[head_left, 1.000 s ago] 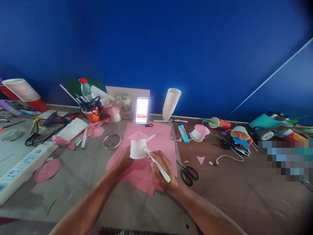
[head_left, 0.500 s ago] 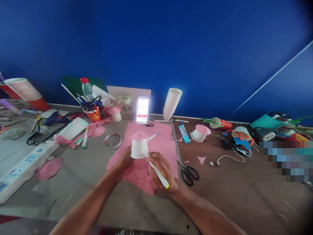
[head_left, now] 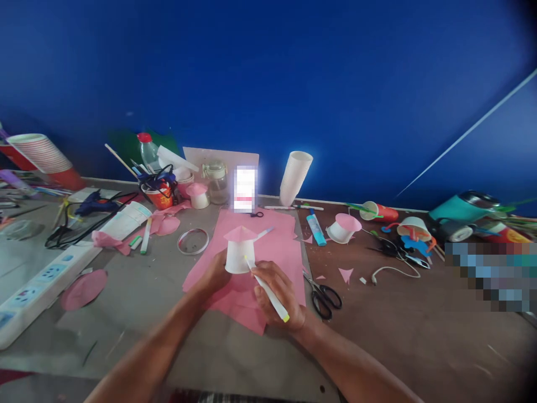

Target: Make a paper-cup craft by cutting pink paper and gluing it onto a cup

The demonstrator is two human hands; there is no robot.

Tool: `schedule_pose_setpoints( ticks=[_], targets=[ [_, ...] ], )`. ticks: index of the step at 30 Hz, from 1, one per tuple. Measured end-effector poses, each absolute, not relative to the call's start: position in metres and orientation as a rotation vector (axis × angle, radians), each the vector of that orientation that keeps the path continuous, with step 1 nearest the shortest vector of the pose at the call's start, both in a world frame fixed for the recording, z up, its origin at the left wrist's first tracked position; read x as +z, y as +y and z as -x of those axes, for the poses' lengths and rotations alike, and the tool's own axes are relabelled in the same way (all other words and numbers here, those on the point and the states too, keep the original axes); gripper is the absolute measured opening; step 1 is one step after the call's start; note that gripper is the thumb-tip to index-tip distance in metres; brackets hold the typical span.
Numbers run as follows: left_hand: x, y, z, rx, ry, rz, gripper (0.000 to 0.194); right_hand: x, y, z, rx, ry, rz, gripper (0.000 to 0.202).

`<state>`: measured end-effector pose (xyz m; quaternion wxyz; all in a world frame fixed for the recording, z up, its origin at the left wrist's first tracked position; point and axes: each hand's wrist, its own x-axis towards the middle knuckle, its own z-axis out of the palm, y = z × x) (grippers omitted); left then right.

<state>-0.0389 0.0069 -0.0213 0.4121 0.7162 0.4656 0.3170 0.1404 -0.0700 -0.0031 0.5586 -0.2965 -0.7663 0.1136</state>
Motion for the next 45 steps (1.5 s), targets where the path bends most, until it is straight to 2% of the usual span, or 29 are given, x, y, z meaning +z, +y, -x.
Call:
schedule_pose_setpoints(
  ticks=[39,45],
  targets=[
    [-0.0213,0.0081,0.0381,0.829,1.159,-1.814,0.008,-0.0048,-0.0691,-0.1405,0.287,-1.799,0.666,0.046],
    [-0.0174,0.0072,0.0372,0.821,1.173,-1.813,0.01,-0.0043,-0.0694,-0.1405,0.279,-1.784,0.712,0.041]
  ],
)
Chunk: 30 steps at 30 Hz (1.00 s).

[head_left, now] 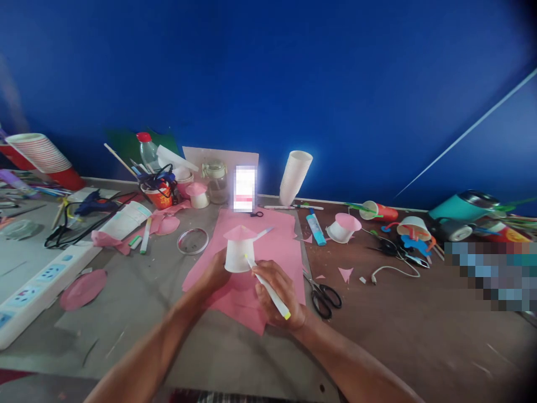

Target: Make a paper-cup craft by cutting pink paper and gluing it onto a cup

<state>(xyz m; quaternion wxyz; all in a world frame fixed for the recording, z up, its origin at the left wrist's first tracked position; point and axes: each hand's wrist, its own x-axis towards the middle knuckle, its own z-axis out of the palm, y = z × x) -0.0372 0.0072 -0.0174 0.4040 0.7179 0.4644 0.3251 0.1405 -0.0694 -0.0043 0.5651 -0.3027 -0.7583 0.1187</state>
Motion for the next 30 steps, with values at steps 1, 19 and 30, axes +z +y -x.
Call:
schedule_pose_setpoints(
  ticks=[1,19,30],
  targets=[
    [-0.017,0.0073,0.037,0.82,1.175,-1.812,0.01,-0.0042,-0.0696,-0.1404,0.282,-1.776,0.713,0.041],
    [-0.0255,0.0098,0.0385,0.786,1.165,-1.876,0.009,-0.0067,-0.0685,-0.1403,0.276,-1.786,0.67,0.045],
    [-0.0209,0.0093,0.038,0.815,1.156,-1.816,0.008,-0.0046,-0.0687,-0.1417,0.279,-1.765,0.663,0.046]
  ],
)
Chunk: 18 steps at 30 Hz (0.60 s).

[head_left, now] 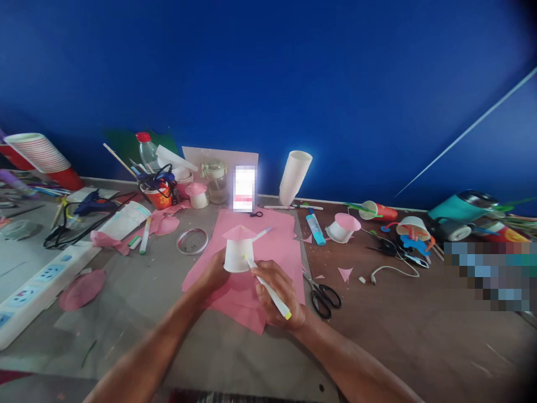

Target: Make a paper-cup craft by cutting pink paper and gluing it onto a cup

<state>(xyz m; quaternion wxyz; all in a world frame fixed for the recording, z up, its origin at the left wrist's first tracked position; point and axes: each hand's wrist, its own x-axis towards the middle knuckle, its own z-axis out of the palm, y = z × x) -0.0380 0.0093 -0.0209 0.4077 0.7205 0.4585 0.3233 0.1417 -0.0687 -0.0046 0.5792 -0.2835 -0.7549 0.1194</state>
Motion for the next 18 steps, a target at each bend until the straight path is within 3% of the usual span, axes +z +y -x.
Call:
schedule_pose_setpoints(
  ticks=[18],
  targets=[
    [-0.027,0.0111,0.0393,0.809,1.152,-1.842,0.015,0.0011,-0.0692,-0.1425,0.312,-1.707,0.689,0.039]
  ],
)
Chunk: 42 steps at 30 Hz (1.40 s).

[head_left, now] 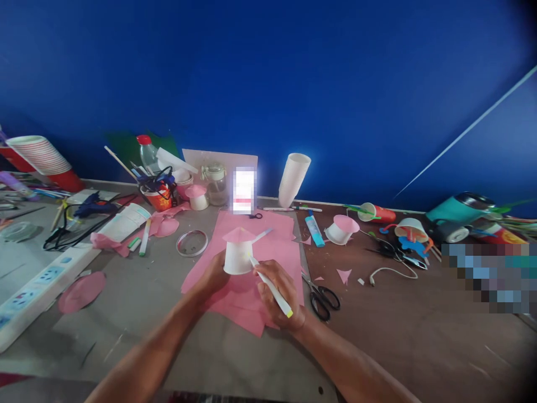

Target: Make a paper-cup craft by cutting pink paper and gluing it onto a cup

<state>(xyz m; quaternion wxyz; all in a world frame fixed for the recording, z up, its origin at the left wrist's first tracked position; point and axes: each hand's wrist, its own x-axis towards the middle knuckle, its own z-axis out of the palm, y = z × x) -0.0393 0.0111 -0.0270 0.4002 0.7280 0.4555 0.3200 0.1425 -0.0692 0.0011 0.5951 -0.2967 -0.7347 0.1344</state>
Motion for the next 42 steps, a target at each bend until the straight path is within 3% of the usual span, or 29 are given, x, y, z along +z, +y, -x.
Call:
schedule_pose_setpoints(
  ticks=[42],
  targets=[
    [-0.021,0.0088,0.0377,0.808,1.121,-1.837,0.013,-0.0008,-0.0666,-0.1428,0.297,-1.748,0.696,0.038]
  ],
)
